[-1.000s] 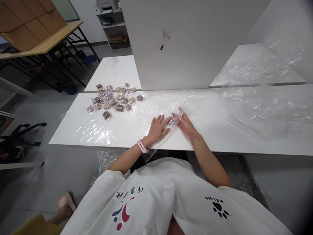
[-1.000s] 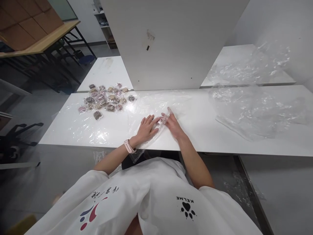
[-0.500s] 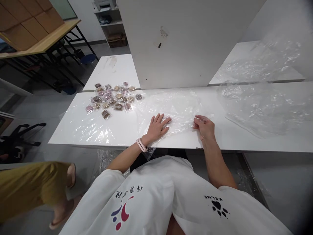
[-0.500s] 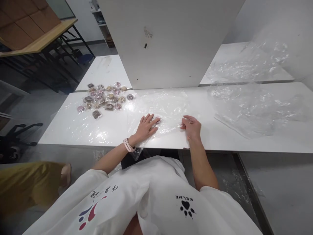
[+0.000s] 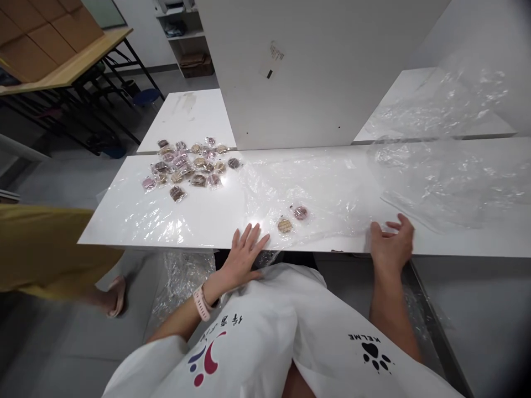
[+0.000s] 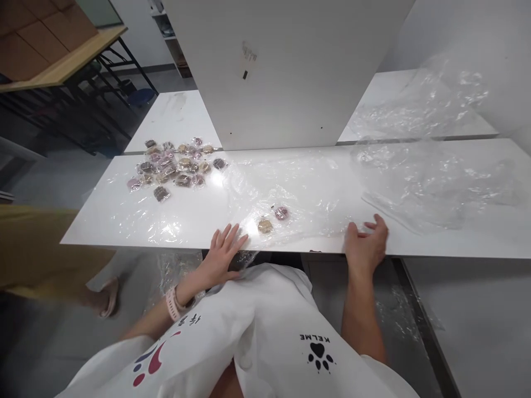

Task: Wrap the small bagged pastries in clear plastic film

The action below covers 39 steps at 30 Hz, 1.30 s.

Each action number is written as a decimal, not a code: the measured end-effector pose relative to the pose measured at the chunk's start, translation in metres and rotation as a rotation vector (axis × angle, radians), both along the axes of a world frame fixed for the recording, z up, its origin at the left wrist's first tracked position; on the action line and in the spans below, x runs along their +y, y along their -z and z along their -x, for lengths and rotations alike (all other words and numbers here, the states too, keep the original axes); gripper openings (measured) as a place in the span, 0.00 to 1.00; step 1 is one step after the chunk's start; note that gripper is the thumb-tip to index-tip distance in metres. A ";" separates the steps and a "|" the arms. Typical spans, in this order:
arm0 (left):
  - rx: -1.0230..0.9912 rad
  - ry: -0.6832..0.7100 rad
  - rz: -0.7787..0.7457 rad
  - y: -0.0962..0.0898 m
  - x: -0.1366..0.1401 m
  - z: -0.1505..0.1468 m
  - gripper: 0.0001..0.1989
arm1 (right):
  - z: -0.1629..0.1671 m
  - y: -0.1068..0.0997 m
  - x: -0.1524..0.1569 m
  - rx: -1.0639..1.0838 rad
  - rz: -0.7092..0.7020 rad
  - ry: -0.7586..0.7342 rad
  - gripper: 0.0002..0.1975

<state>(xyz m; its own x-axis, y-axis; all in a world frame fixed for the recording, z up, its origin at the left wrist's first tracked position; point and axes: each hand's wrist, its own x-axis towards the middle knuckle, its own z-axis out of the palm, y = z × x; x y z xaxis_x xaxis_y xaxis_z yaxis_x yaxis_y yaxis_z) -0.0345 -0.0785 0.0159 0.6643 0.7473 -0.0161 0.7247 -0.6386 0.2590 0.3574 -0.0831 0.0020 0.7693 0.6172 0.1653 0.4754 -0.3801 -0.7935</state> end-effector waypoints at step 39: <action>-0.225 0.106 0.072 0.006 0.142 -0.102 0.26 | 0.066 0.012 0.063 -0.506 0.017 -1.035 0.26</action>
<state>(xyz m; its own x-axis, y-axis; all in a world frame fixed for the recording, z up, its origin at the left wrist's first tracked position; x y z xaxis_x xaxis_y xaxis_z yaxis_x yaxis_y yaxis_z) 0.0671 0.0631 0.0099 0.7317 0.6756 0.0902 0.5738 -0.6820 0.4534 0.2911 -0.0206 -0.0096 -0.2589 0.9193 0.2964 0.8281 0.3692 -0.4218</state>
